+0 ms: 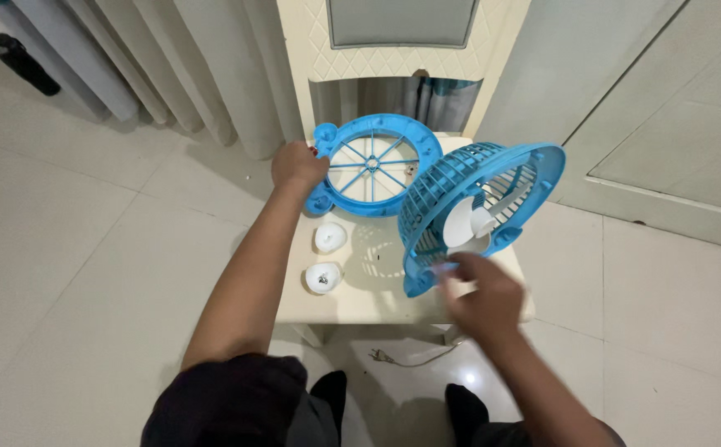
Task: The person assembles a small blue electric fan by attaching the front grille, inserting the fan blade, and securing the rear housing. The person uses a screwdriver to tighten screws and aligns components by hand.
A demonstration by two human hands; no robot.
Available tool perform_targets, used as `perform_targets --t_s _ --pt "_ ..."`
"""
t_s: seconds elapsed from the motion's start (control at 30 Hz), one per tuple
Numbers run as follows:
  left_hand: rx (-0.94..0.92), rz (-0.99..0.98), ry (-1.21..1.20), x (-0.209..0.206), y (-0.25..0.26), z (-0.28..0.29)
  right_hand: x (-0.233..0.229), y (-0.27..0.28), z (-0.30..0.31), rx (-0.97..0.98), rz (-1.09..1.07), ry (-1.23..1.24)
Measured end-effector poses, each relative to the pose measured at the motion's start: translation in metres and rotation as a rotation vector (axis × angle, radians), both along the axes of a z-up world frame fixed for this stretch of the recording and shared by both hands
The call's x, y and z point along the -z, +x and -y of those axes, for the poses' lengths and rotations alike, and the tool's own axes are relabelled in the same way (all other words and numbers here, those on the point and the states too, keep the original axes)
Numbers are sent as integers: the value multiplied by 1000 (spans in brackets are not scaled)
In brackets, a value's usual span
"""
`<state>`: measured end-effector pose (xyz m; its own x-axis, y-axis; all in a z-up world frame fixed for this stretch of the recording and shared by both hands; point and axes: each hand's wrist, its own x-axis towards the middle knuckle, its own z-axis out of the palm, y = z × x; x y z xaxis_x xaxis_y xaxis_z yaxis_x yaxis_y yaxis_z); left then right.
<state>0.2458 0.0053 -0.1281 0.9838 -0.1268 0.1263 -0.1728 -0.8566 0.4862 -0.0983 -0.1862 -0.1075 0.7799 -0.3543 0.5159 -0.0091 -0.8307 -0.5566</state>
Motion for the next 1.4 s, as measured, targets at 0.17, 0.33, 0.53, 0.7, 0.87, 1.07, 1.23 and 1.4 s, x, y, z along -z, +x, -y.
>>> perform_targets --t_s 0.17,0.33,0.53,0.7,0.87,1.07,1.23,1.4 --pt "191 161 -400 -58 -91 19 49 25 127 371 262 114" --pt "366 223 -561 -81 -213 33 100 72 182 9 258 548" --pt "306 292 -701 -89 -256 29 80 58 157 -168 102 934" --pt "303 323 -743 -90 -240 33 40 26 142 57 10 560" --pt "176 216 -531 -86 -230 30 13 3 113 150 16 338" --pt "82 148 -669 -75 -251 17 -20 -30 62 548 -180 -347" --pt "125 221 -631 -60 -259 19 -2 -10 30 214 -92 342" --pt "243 320 -689 -55 -266 20 31 24 26 174 167 586"
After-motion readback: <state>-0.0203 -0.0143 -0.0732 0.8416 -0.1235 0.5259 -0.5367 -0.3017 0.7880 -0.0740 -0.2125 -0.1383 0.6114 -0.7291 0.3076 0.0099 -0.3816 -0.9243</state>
